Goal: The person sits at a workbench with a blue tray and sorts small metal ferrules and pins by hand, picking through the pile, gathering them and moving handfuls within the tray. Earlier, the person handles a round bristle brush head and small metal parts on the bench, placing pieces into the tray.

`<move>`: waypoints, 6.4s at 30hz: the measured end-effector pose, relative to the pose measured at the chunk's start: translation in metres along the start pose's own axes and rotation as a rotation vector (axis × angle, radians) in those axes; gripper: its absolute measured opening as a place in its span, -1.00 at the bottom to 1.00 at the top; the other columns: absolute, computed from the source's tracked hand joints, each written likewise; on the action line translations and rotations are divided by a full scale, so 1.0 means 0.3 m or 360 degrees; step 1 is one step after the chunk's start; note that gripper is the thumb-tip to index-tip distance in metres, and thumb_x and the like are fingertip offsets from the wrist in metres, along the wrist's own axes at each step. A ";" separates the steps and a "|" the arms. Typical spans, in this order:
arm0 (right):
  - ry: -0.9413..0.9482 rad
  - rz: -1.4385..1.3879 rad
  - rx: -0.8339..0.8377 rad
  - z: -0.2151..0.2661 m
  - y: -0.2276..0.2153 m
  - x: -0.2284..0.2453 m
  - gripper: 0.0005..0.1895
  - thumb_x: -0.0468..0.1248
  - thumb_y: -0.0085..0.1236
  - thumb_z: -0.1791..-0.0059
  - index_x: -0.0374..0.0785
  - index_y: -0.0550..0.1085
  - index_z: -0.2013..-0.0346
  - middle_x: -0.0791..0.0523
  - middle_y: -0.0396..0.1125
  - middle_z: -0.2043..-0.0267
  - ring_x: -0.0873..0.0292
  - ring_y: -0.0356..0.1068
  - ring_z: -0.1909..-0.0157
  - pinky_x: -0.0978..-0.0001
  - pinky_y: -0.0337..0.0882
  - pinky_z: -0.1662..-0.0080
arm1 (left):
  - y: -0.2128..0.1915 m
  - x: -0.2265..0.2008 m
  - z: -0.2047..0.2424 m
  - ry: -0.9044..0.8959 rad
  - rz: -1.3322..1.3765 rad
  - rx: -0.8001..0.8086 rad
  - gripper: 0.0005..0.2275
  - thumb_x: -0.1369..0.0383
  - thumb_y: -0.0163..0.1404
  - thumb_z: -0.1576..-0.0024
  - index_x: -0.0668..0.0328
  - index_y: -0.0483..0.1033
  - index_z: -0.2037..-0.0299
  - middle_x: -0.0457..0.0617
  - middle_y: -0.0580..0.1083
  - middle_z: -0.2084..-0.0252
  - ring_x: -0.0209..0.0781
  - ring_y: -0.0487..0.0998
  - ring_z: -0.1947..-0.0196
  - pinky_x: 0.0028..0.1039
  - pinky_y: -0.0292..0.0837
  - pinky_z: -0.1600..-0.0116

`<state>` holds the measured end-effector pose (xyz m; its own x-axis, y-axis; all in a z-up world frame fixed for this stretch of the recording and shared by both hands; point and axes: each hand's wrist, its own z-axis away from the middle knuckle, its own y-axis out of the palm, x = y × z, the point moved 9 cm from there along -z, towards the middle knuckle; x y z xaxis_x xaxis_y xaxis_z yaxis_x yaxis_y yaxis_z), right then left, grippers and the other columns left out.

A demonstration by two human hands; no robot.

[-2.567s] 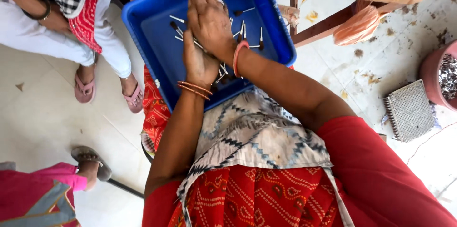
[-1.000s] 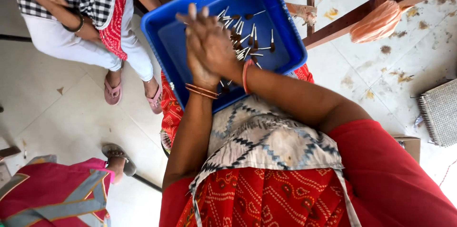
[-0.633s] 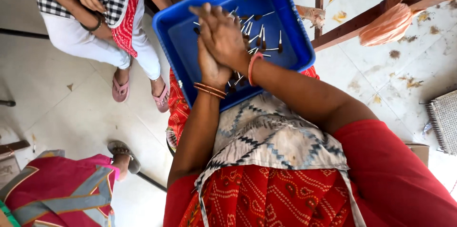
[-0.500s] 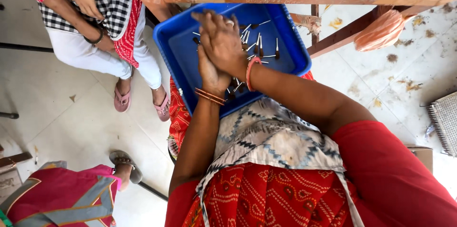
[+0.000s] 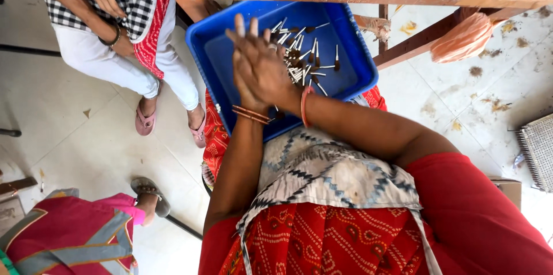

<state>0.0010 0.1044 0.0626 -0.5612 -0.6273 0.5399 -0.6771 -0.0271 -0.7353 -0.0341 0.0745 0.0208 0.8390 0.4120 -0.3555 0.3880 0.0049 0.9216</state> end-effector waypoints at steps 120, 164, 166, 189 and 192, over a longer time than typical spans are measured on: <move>0.0157 -0.0070 0.0313 -0.078 -0.023 -0.045 -0.55 0.03 -0.27 -0.21 0.14 0.33 -0.37 0.11 0.34 -0.33 -0.18 0.36 -0.32 -0.29 0.27 -0.34 | -0.061 0.084 0.043 -0.0393 0.0782 -0.0307 -0.36 -0.05 -0.41 -0.45 0.09 -0.15 -0.66 0.14 0.01 -0.62 0.17 0.06 -0.57 0.06 0.04 -0.56; 0.0429 -0.2608 0.0975 -0.087 -0.137 -0.161 -0.25 0.24 -0.38 -0.17 -0.31 0.39 -0.29 -0.08 0.39 -0.25 0.01 0.41 -0.27 -0.04 0.47 -0.28 | 0.074 -0.023 -0.020 0.0082 -0.1601 -0.0222 -0.79 0.37 0.10 -0.29 0.23 0.62 -0.07 -0.01 0.57 -0.05 -0.30 0.60 0.01 -0.44 0.70 0.00; 0.0421 -0.2613 0.0986 -0.086 -0.140 -0.163 -0.27 0.22 -0.39 -0.15 -0.29 0.39 -0.27 -0.06 0.38 -0.26 0.00 0.39 -0.28 -0.04 0.49 -0.27 | 0.083 -0.027 -0.022 0.0114 -0.1602 -0.0193 -0.80 0.37 0.10 -0.31 0.25 0.63 -0.07 -0.01 0.58 -0.05 -0.30 0.59 0.00 -0.44 0.68 -0.04; -0.0603 -0.0710 0.0194 -0.081 -0.281 -0.091 -0.79 -0.37 0.34 -0.05 -0.13 0.58 0.03 0.11 0.24 -0.42 -0.06 0.15 -0.48 0.01 0.11 -0.43 | 0.006 -0.082 -0.028 0.0409 -0.2028 -0.0333 -0.68 0.63 0.07 -0.23 0.33 0.51 -0.19 0.05 0.61 0.01 -0.31 0.63 0.01 -0.54 0.57 -0.08; -0.0469 -0.0728 0.0190 -0.091 -0.276 -0.124 -0.85 -0.38 0.26 -0.09 -0.13 0.56 0.05 0.12 0.25 -0.43 -0.03 0.20 -0.46 0.03 0.16 -0.44 | -0.007 -0.090 -0.016 0.0311 -0.2279 -0.0475 -0.83 0.53 0.08 -0.27 0.35 0.60 -0.04 -0.01 0.66 0.19 -0.34 0.67 0.18 -0.54 0.61 0.07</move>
<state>0.0648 0.1512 0.1147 -0.0541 -0.7215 0.6903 -0.7525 -0.4250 -0.5032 -0.0593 0.0678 0.0291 -0.2561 0.0081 -0.9666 0.7120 0.6779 -0.1830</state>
